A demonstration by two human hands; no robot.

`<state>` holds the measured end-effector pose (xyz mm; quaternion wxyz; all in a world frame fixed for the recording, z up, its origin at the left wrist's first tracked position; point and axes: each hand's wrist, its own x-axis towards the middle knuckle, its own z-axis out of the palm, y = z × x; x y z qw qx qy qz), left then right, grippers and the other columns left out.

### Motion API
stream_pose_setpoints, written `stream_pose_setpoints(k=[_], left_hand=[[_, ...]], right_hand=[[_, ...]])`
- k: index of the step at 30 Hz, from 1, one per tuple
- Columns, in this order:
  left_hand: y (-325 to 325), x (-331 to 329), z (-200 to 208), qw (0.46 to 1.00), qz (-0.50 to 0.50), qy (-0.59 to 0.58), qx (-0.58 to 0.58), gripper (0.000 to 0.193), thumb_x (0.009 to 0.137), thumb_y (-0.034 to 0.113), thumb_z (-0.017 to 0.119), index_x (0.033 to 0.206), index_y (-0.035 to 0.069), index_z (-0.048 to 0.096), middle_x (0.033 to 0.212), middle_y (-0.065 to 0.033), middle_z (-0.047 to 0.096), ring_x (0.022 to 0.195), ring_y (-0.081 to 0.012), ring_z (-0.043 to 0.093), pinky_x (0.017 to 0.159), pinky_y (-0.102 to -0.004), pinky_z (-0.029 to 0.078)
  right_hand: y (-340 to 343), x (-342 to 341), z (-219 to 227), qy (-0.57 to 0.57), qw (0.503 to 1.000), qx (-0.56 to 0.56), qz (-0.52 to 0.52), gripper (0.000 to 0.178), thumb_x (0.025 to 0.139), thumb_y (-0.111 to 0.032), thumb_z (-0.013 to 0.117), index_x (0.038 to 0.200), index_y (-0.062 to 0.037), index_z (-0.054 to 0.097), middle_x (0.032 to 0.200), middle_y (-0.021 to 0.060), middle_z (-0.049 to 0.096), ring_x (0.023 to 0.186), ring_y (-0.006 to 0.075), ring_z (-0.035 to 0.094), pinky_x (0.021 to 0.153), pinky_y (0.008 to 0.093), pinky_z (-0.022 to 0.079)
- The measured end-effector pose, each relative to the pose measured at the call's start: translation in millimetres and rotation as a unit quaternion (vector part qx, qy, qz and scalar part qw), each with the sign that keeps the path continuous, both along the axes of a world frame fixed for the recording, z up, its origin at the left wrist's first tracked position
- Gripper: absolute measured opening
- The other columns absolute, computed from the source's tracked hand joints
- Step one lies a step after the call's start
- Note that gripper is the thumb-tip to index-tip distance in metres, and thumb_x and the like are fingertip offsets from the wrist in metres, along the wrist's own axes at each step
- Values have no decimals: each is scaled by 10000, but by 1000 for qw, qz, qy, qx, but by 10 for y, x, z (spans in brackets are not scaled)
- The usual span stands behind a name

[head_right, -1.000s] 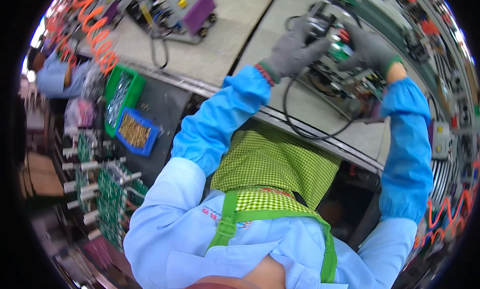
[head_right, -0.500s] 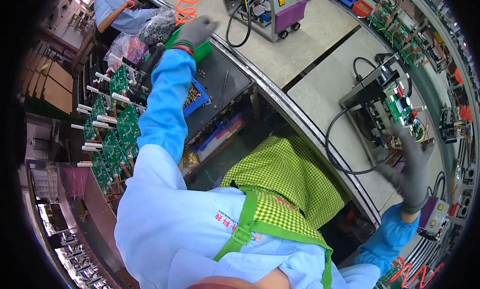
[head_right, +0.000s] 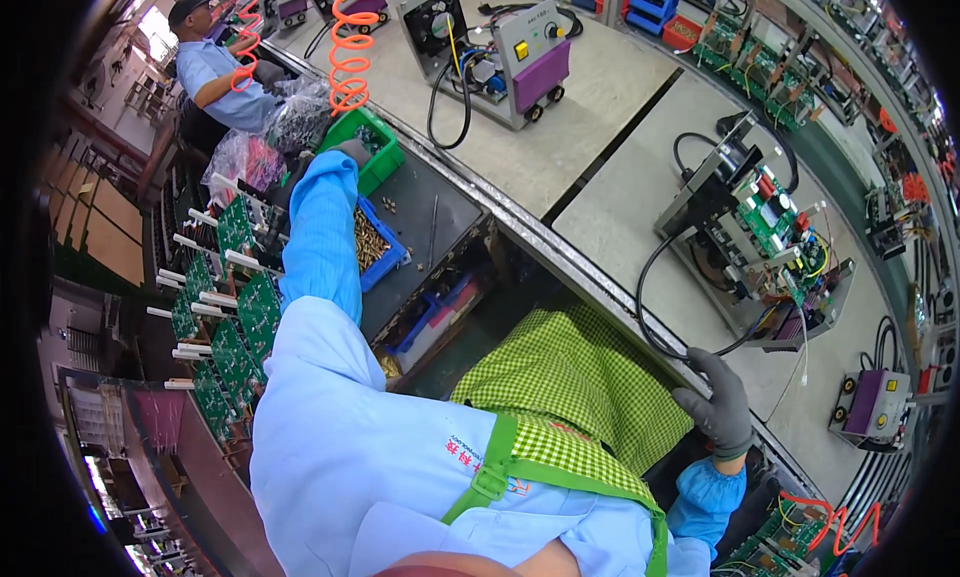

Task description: Assembling electronic circuit boards into metal casings and using an electric screwdriver.

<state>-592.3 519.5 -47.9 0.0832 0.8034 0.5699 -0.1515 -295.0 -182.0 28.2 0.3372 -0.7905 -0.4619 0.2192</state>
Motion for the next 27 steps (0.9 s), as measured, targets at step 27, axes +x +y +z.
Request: stream_pose_setpoints(k=[27], left_hand=[[203, -214, -282, 997, 4, 61, 48, 323, 897, 244, 585, 1158, 96, 706, 1215, -179, 665, 1124, -351, 640, 934, -459, 520]], right_hand=[[-114, -252, -234, 39, 999, 6, -7, 691, 757, -384, 793, 1272, 27, 584, 1169, 210, 652, 1093, 338, 636, 945, 405, 496]])
